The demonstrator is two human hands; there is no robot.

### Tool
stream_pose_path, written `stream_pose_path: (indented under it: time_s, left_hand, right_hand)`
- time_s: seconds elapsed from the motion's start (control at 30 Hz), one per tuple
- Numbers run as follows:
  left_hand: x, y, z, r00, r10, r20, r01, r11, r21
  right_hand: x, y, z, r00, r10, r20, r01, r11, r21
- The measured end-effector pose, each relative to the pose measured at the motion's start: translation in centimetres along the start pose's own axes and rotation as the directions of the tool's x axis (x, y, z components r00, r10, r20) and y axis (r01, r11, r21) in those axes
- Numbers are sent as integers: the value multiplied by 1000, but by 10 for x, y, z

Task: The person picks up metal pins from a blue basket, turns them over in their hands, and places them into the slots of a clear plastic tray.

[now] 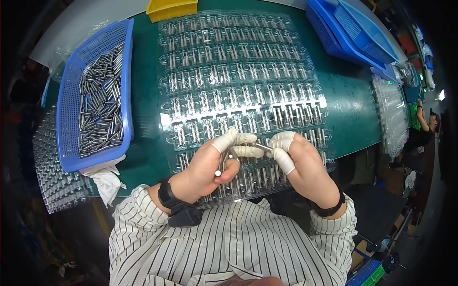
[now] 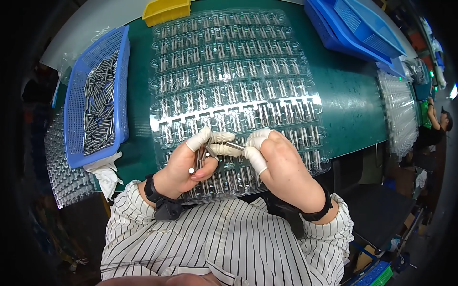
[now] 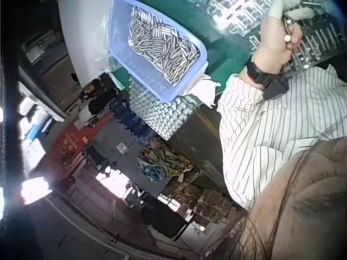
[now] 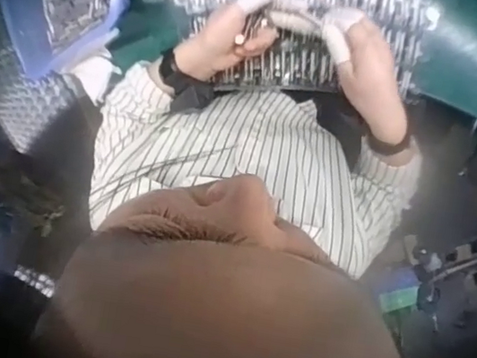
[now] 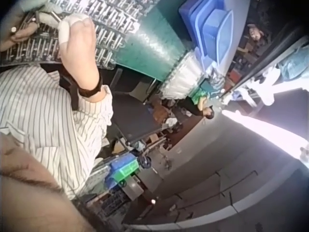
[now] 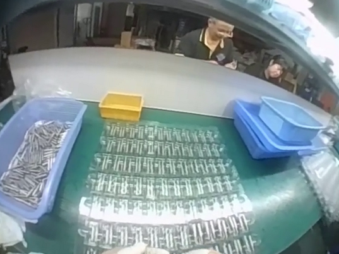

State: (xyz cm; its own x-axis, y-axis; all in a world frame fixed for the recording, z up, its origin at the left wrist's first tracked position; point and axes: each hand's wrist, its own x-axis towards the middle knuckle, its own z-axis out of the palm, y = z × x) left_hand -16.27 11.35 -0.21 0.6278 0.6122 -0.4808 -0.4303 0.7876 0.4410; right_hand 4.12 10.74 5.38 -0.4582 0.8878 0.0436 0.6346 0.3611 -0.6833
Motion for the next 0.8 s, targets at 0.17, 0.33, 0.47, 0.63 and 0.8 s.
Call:
stream_pose_path:
  time_s: [0.17, 0.33, 0.47, 0.63, 0.8]
  left_hand:
    - [-3, 1, -4, 1000, 17, -16, -17, 1000, -2]
    - [-12, 5, -16, 998, 35, -61, -35, 999, 13]
    - [-20, 10, -31, 997, 52, -63, -51, 999, 17]
    - [-26, 9, -48, 996, 59, -72, -58, 998, 25]
    - [-31, 9, -58, 993, 58, -100, -57, 998, 12]
  right_hand:
    - [0, 1, 6, 999, -7, -45, 2, 993, -121]
    - [8, -8, 17, 999, 4, -46, -16, 967, -254]
    - [15, -15, 32, 999, -24, -47, 9, 953, -301]
    - [22, -17, 51, 999, -21, -35, 9, 947, -320]
    - [29, -15, 58, 997, -62, -40, 37, 886, -463]
